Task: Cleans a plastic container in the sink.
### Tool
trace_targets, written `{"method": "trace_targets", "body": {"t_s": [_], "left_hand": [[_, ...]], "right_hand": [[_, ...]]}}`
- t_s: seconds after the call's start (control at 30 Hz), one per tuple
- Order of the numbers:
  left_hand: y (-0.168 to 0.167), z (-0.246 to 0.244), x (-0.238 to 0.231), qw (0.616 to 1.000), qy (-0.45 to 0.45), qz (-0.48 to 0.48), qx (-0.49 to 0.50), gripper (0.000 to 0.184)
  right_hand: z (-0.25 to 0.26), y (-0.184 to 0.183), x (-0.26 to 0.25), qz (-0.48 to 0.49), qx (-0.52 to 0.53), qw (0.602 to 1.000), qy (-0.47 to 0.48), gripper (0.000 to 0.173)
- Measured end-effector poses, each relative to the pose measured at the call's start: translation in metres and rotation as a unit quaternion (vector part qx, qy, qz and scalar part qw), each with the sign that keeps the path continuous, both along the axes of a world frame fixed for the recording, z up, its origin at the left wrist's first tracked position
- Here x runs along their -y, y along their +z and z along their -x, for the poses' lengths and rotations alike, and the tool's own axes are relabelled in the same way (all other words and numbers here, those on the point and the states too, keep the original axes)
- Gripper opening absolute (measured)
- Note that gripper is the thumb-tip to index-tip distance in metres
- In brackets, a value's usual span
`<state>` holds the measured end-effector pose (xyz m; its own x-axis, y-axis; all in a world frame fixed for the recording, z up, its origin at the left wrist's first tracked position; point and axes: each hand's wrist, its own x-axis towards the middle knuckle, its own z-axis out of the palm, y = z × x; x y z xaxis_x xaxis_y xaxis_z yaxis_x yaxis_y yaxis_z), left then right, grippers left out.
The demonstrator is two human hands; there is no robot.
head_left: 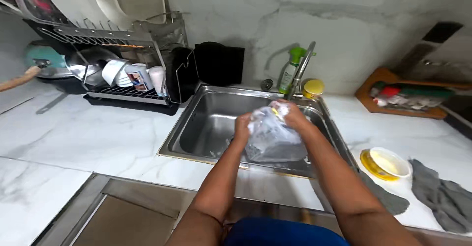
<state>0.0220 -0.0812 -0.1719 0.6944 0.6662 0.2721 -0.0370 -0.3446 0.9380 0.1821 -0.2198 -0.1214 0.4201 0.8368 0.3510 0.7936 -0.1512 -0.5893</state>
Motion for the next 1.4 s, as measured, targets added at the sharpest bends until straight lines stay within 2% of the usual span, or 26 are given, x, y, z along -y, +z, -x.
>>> {"method": "trace_targets", "body": {"t_s": [0.1,0.13,0.17,0.23,0.3,0.33,0.4,0.43,0.5,0.6,0.7,0.77,0.83,0.9,0.97,1.03,1.1,1.2,1.27,1.33,1.4], "left_hand": [[-0.003,0.006,-0.019,0.987,0.052,0.130,0.079,0.026],[-0.008,0.004,-0.023,0.982,0.061,0.154,0.092,0.031],[-0.011,0.001,-0.024,0.976,0.065,0.184,0.101,0.034],[-0.013,-0.008,-0.019,0.951,0.089,0.266,0.131,0.038],[-0.020,-0.016,-0.018,0.913,0.127,0.361,0.145,0.042],[-0.023,-0.019,-0.017,0.898,0.145,0.395,0.130,0.046],[-0.031,-0.025,-0.002,0.880,0.154,0.442,0.083,0.053],[-0.036,-0.030,0.008,0.881,0.149,0.445,0.060,0.050],[-0.042,-0.040,0.028,0.882,0.154,0.445,0.022,0.053],[-0.044,-0.046,0.026,0.882,0.173,0.438,0.005,0.049],[-0.051,-0.045,0.011,0.891,0.190,0.411,-0.024,0.044],[-0.055,-0.045,0.005,0.901,0.201,0.374,-0.085,0.041],[-0.055,-0.042,0.002,0.918,0.194,0.306,-0.161,0.042],[-0.046,-0.033,-0.003,0.939,0.150,0.168,-0.259,0.039],[-0.035,-0.032,-0.006,0.934,0.091,0.033,-0.343,0.039],[-0.037,-0.038,-0.002,0.937,0.067,-0.002,-0.344,0.037],[-0.038,-0.041,0.000,0.935,0.055,-0.020,-0.349,0.035],[-0.036,-0.040,0.000,0.933,0.047,-0.030,-0.355,0.037],[-0.035,-0.037,-0.003,0.929,0.055,-0.024,-0.365,0.037],[-0.036,-0.038,-0.009,0.931,0.088,0.032,-0.354,0.039],[-0.047,-0.038,-0.014,0.927,0.123,0.103,-0.340,0.043]], "right_hand": [[-0.065,-0.017,0.047,0.087,-0.119,0.983,-0.113,0.034],[-0.077,-0.028,0.060,0.052,-0.170,0.975,-0.130,0.036],[-0.079,-0.041,0.070,-0.028,-0.248,0.958,-0.140,0.041],[-0.066,-0.059,0.079,-0.216,-0.386,0.883,-0.159,0.046],[-0.043,-0.066,0.065,-0.334,-0.464,0.798,-0.191,0.048],[-0.034,-0.071,0.053,-0.368,-0.483,0.765,-0.216,0.050],[-0.008,-0.080,0.025,-0.396,-0.453,0.735,-0.312,0.049],[0.007,-0.084,0.010,-0.388,-0.427,0.740,-0.346,0.050],[0.039,-0.089,-0.016,-0.339,-0.374,0.776,-0.378,0.049],[0.062,-0.089,-0.029,-0.245,-0.228,0.862,-0.381,0.051],[0.075,-0.098,-0.033,-0.265,-0.103,0.910,-0.303,0.063],[0.080,-0.105,-0.036,-0.256,0.017,0.935,-0.242,0.060],[0.082,-0.104,-0.033,-0.175,0.171,0.950,-0.192,0.050],[0.085,-0.099,-0.028,-0.064,0.278,0.951,-0.117,0.040],[0.084,-0.077,-0.023,0.101,0.257,0.961,-0.023,0.040],[0.068,-0.062,-0.026,0.175,0.199,0.964,0.014,0.041],[0.041,-0.064,-0.030,0.119,0.136,0.984,0.000,0.039],[0.000,-0.091,-0.035,-0.051,-0.005,0.997,-0.051,0.043],[-0.024,-0.121,-0.031,-0.058,-0.064,0.989,-0.117,0.049],[-0.047,-0.144,-0.024,0.057,-0.085,0.981,-0.164,0.048],[-0.057,-0.161,-0.014,0.188,-0.131,0.955,-0.185,0.051]]}}
